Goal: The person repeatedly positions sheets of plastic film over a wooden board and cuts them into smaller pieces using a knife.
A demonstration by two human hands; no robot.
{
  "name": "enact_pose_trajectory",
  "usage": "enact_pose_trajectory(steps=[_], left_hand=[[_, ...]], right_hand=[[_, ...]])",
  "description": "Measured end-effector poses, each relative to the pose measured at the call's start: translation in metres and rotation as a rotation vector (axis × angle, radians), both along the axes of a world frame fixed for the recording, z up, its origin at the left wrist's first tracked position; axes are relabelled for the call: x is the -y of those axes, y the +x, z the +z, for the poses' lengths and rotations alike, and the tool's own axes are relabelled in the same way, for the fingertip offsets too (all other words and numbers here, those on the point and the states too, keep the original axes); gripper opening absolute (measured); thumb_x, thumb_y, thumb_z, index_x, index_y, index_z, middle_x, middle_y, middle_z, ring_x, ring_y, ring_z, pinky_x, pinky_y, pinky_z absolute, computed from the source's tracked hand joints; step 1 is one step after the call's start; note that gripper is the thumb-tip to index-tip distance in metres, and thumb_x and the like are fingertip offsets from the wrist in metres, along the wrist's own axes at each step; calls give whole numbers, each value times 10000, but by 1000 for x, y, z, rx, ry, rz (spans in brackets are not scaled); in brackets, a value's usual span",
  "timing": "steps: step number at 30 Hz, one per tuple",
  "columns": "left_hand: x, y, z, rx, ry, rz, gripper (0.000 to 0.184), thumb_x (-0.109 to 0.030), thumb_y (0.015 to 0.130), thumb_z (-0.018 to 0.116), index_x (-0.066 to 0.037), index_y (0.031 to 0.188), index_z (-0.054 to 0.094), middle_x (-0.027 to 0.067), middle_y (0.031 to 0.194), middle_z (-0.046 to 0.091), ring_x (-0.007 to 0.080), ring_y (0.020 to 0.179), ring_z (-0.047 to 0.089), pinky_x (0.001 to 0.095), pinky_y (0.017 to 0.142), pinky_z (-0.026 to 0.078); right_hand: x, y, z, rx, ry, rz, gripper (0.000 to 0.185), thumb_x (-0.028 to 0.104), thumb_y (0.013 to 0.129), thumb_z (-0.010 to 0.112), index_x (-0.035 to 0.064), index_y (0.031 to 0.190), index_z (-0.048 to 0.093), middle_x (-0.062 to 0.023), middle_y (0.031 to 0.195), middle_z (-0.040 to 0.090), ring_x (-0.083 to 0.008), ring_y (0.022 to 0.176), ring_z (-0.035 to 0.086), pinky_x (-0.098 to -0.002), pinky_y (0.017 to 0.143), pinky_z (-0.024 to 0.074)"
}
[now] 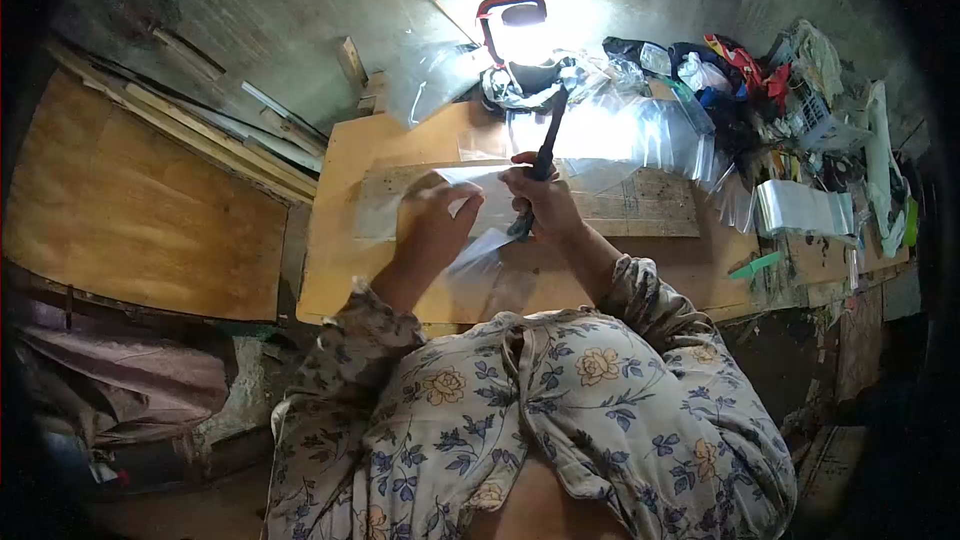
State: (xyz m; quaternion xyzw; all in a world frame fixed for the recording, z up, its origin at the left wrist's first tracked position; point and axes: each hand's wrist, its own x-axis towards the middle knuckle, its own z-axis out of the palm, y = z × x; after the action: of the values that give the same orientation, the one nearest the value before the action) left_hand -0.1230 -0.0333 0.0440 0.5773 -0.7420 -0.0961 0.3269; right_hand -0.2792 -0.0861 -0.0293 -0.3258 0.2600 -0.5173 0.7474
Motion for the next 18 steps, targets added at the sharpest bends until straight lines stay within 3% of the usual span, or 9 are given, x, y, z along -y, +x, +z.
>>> enact_pose_trajectory(steps=[1,5,8,11,13,14,15,17,18], left_hand=[[2,2,-7,1,2,-3,155,-178,683,679,-55,774,656,151,813,615,243,752,578,362,716,445],[10,-2,-3,102,-416,7,87,-135,709,642,-55,695,610,133,981,588,282,1032,493,506,888,288],[25,9,-5,-33,-266,-244,91,-78,749,611,-74,836,584,67,894,635,249,928,580,446,925,303],[24,10,0,-1,-200,-210,77,-70,749,610,-77,818,578,54,865,639,231,869,599,438,922,317],[26,9,-1,41,-243,-216,76,-75,749,600,-82,817,568,51,849,634,232,848,597,455,915,325],[27,8,-2,82,-285,-220,74,-80,750,591,-88,816,557,48,833,628,233,827,594,472,907,333],[29,9,-5,80,-283,-224,74,-80,750,591,-88,816,557,48,833,628,233,827,594,472,907,333],[31,10,-10,74,-262,-280,88,-70,747,587,-80,828,554,69,841,624,253,825,591,461,909,346],[31,10,-10,74,-258,-284,88,-70,747,587,-80,828,554,69,841,624,253,825,591,461,909,346]], right_hand=[[-3,0,0,36,29,-42,266,80,768,639,57,983,484,7,708,534,-37,567,450,-179,451,335],[-12,-1,-1,82,51,-104,233,82,774,634,62,957,490,2,720,529,-44,579,460,-181,451,339],[-16,-5,-1,107,50,-118,237,99,767,649,70,950,503,14,730,519,-47,590,463,-190,475,351],[-16,-18,4,-116,16,-205,230,125,761,665,76,945,536,13,729,522,-57,598,470,-208,515,376],[-6,-32,11,-552,-224,-274,221,134,753,672,61,939,575,17,732,522,-59,597,468,-218,558,394],[5,-34,8,-727,-509,-337,208,141,747,668,38,916,603,-18,736,549,-96,605,500,-241,577,418],[11,-35,13,-730,-506,-340,208,141,747,668,38,916,603,-18,736,549,-96,605,500,-241,577,418],[15,-36,28,-845,-852,-175,185,111,753,647,42,920,613,-8,795,564,-81,647,495,-239,573,410],[12,-36,38,-879,-757,-72,197,113,746,649,38,925,618,-52,822,600,-136,696,547,-275,628,438]])
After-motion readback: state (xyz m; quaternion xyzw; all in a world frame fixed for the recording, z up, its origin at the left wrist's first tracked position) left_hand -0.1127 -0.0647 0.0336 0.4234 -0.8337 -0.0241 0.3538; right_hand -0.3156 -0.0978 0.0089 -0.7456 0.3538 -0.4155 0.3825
